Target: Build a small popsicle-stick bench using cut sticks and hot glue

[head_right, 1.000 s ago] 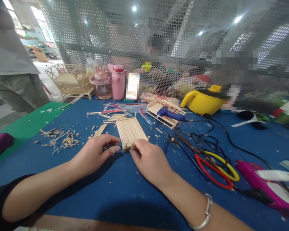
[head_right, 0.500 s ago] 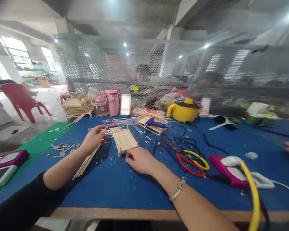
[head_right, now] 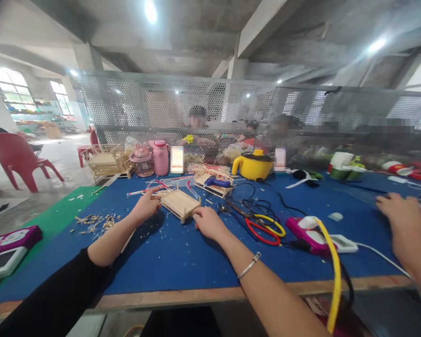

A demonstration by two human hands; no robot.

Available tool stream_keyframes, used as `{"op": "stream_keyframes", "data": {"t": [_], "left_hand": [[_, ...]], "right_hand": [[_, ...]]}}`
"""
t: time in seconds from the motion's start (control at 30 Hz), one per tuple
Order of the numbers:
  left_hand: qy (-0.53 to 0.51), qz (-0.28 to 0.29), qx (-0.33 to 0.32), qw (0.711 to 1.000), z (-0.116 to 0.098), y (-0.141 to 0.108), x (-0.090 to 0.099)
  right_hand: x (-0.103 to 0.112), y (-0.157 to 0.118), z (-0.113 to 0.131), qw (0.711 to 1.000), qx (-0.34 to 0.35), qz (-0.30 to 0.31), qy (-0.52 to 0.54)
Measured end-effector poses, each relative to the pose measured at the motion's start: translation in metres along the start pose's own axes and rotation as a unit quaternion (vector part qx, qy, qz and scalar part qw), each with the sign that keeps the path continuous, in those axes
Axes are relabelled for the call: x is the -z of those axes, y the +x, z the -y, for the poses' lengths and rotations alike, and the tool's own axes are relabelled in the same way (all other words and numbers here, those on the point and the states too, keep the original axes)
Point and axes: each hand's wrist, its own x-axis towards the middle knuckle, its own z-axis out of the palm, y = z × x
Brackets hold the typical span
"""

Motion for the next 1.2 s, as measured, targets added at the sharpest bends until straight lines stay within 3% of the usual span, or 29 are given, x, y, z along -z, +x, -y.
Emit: {"op": "stream_keyframes", "data": {"t": [0.17,0.4,0.77,0.9,0.97,1.03,1.1,1.2], "left_hand": [[0.02,0.016,-0.036,0.999,-0.001,-0.03,0.006],[0.075,0.004,-0.054,0.996,0.006,-0.067,0.007],[0.125,-0.039,-0.056,0.99,0.009,-0.065,0.013],[0.146,-0.091,-0.073,0.982,0.01,-0.069,0.013],[0.158,-0.145,-0.105,0.971,0.005,-0.072,0.014],[0.196,-0.17,-0.177,0.949,-0.007,-0.07,0.015],[0.272,-0.123,-0.264,0.917,-0.025,-0.061,0.013],[0.363,0.023,-0.313,0.877,-0.051,-0.034,0.002]], "right_hand": [[0.013,0.006,-0.018,0.998,-0.047,0.029,0.004],[0.021,0.003,-0.02,0.998,-0.027,0.051,-0.016],[0.022,-0.004,-0.01,0.999,0.031,0.039,-0.011],[0.02,-0.005,-0.012,0.999,0.026,0.017,-0.006],[0.018,-0.002,-0.016,1.0,0.014,-0.019,-0.002],[0.018,0.004,-0.02,0.998,0.003,-0.064,0.005],[0.022,0.014,-0.023,0.994,0.002,-0.105,0.011],[0.032,0.029,-0.026,0.988,0.028,-0.154,0.016]]}}
